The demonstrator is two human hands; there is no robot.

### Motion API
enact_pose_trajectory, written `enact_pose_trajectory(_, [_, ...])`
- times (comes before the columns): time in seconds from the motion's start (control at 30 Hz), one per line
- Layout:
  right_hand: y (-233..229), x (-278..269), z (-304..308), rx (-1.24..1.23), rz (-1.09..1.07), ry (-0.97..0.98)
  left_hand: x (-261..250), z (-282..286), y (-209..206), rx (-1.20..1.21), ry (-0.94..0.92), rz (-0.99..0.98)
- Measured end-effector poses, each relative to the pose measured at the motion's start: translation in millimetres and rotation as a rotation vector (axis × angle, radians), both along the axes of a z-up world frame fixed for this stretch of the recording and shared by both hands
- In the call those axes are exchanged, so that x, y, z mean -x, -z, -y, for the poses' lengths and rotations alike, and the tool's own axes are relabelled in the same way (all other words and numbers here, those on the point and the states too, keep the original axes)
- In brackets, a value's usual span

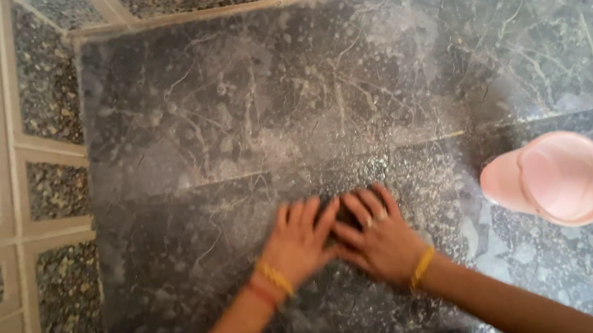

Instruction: The person cleans the tiled floor and wall joints by hand using a small brush and soapy water.

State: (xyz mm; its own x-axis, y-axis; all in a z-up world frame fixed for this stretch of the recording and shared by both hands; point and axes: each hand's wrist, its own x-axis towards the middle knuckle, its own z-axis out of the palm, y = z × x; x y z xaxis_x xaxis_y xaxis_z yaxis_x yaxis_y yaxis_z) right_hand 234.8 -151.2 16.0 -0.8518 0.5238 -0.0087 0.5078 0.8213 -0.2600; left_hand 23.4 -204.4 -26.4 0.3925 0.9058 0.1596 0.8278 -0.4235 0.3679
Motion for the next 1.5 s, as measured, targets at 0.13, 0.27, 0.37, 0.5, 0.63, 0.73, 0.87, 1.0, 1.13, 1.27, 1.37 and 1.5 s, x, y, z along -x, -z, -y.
enact_pose_trajectory(0.13, [20.9,16.3,-62.1,-0.116,0.045,0.073,23.1,-75.4,4.5,-0.041,0.026,-0.136])
enact_pose_trajectory(0.27, [23.1,27.9,-108.4,-0.120,-0.063,0.126,34.1,-128.0,-7.8,-0.116,0.041,-0.133])
enact_pose_trajectory(0.37, [21.8,23.6,-98.3,-0.166,-0.039,0.107,21.4,-107.9,-4.8,0.014,-0.097,-0.150])
enact_pose_trajectory(0.5, [20.6,6.0,-29.1,-0.142,-0.017,0.019,-2.8,-14.5,6.2,-0.076,-0.147,-0.107])
enact_pose_trajectory(0.63, [9.3,-16.9,39.3,0.038,-0.070,-0.111,-6.1,64.7,-0.6,0.120,0.116,-0.074])
enact_pose_trajectory(0.73, [10.5,-8.3,36.2,-0.015,0.014,-0.060,11.5,38.6,6.3,0.129,0.225,-0.136])
enact_pose_trajectory(0.87, [30.2,27.5,-48.5,-0.141,0.023,0.053,50.2,-55.1,19.4,-0.106,0.128,-0.201])
enact_pose_trajectory(1.0, [26.5,49.5,-104.8,-0.218,-0.008,0.114,60.0,-123.0,6.0,-0.119,0.001,-0.220])
enact_pose_trajectory(1.13, [19.4,42.0,-87.2,-0.236,0.035,0.095,49.3,-101.3,3.9,-0.055,-0.020,-0.248])
enact_pose_trajectory(1.27, [10.5,14.8,-7.5,-0.097,0.130,0.032,22.0,-9.8,0.8,0.033,0.026,-0.186])
enact_pose_trajectory(1.37, [0.9,1.8,43.8,-0.089,0.107,-0.001,11.1,41.9,-12.2,0.135,0.092,-0.166])
enact_pose_trajectory(1.5, [12.2,15.0,13.4,-0.049,0.184,0.003,30.3,2.4,-0.7,0.202,0.123,-0.097])
